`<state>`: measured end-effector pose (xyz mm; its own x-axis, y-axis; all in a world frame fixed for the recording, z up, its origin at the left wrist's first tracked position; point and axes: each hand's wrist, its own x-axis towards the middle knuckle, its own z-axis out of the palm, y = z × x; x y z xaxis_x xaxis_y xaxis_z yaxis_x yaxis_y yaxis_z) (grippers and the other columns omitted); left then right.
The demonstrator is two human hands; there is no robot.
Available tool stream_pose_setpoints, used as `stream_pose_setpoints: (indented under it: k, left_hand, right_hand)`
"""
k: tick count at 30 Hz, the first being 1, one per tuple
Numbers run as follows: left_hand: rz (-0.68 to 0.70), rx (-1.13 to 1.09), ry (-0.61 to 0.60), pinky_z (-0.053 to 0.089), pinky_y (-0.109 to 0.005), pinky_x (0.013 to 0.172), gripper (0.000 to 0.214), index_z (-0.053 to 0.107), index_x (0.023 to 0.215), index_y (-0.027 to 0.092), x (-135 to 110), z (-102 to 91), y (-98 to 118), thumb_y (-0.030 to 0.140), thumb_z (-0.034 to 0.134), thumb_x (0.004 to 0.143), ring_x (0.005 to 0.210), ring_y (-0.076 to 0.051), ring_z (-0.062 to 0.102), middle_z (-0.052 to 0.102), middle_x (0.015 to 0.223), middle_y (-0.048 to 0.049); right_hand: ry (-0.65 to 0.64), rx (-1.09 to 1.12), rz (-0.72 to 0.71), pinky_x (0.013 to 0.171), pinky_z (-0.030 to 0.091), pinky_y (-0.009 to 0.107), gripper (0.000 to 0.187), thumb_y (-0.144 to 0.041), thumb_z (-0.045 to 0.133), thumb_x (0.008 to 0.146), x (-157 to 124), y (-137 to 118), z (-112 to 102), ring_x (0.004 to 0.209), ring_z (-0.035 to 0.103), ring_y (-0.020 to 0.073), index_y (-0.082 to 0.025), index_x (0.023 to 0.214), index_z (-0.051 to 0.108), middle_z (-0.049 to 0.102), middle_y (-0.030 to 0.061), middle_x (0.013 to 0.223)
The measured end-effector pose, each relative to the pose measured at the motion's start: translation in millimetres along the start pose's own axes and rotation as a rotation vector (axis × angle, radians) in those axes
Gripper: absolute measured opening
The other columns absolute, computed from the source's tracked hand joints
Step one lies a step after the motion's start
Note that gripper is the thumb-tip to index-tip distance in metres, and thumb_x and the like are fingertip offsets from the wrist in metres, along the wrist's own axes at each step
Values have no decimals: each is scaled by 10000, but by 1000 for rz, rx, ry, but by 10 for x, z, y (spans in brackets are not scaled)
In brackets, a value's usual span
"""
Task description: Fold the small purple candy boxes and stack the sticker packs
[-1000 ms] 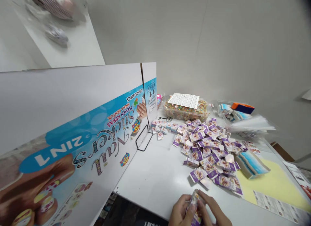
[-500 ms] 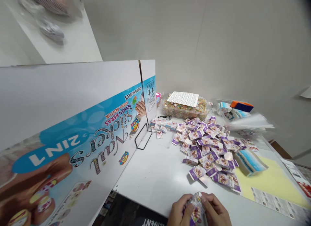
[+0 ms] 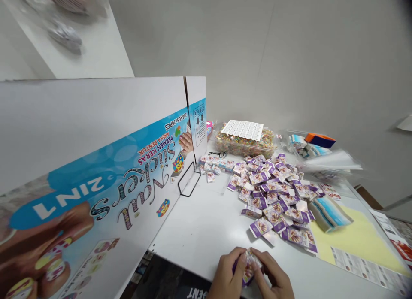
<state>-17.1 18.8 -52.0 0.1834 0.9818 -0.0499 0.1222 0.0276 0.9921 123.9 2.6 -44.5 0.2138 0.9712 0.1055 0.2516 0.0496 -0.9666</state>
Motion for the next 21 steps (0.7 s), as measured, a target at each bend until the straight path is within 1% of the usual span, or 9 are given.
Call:
stream_pose_setpoints:
  k: [3, 5, 7, 9, 10, 13, 16, 19, 21]
  left_hand:
    - [4, -46, 4, 489, -275, 779, 541, 704, 980, 170, 21, -33, 73, 621, 404, 980, 809, -196, 605, 682, 833, -51]
    - [-19, -90, 62, 468, -269, 722, 571, 679, 1014, 170, 38, -30, 58, 658, 387, 970, 751, -182, 571, 624, 758, -26]
    - [-50, -123, 111, 430, -261, 650, 607, 649, 1073, 168, 56, -21, 15, 693, 366, 958, 662, -160, 511, 546, 686, 6]
    - [-73, -130, 141, 379, -252, 591, 627, 632, 1083, 165, 73, -14, -28, 711, 352, 952, 594, -141, 442, 477, 647, 32]
    - [-74, -122, 148, 359, -250, 577, 627, 629, 1070, 162, 81, -10, -42, 712, 353, 951, 582, -135, 422, 459, 643, 38]
    - [-54, -77, 152, 332, -251, 569, 629, 627, 1048, 156, 97, 8, -63, 713, 352, 949, 585, -136, 412, 439, 641, 40]
    - [-13, -5, 131, 300, -255, 555, 638, 629, 1043, 156, 99, 40, -72, 710, 324, 956, 567, -136, 384, 377, 613, 54]
    - [33, 72, 130, 286, -258, 548, 597, 630, 1047, 159, 91, 68, -91, 658, 308, 984, 559, -135, 384, 368, 613, 54]
    - [55, 123, 141, 309, -258, 561, 551, 634, 1048, 161, 87, 77, -105, 609, 316, 1001, 559, -137, 411, 402, 616, 46]
  right_hand:
    - [-177, 11, -13, 635, 570, 285, 398, -578, 733, 784, 164, -120, -53, 703, 679, 229, -233, 953, 838, 754, 82, 802]
    - [-185, 70, 62, 571, 551, 288, 420, -567, 759, 761, 327, -144, -113, 611, 647, 204, -200, 952, 831, 747, 78, 763]
    - [-48, 185, 166, 548, 541, 290, 455, -543, 794, 737, 571, -146, -213, 566, 630, 184, -169, 996, 803, 742, 67, 738]
    - [151, 363, 211, 603, 571, 310, 485, -506, 831, 706, 886, -157, -347, 623, 674, 198, -168, 1045, 756, 745, 56, 754]
    - [232, 482, 171, 685, 596, 343, 507, -496, 838, 689, 1049, -170, -417, 718, 713, 221, -181, 1071, 729, 758, 62, 816]
    - [307, 658, 62, 897, 582, 391, 509, -447, 865, 655, 1421, -221, -581, 941, 737, 238, -223, 1076, 686, 767, 61, 993]
    - [208, 509, 129, 847, 598, 383, 467, -451, 877, 646, 1476, -212, -628, 891, 740, 247, -185, 997, 723, 760, 95, 1048]
    - [100, 319, 206, 727, 602, 353, 484, -502, 870, 654, 1308, -97, -634, 755, 722, 236, -133, 945, 755, 771, 111, 892]
    - [94, 243, 211, 688, 591, 330, 508, -527, 866, 652, 1180, 14, -675, 714, 705, 223, -129, 950, 761, 767, 96, 813]
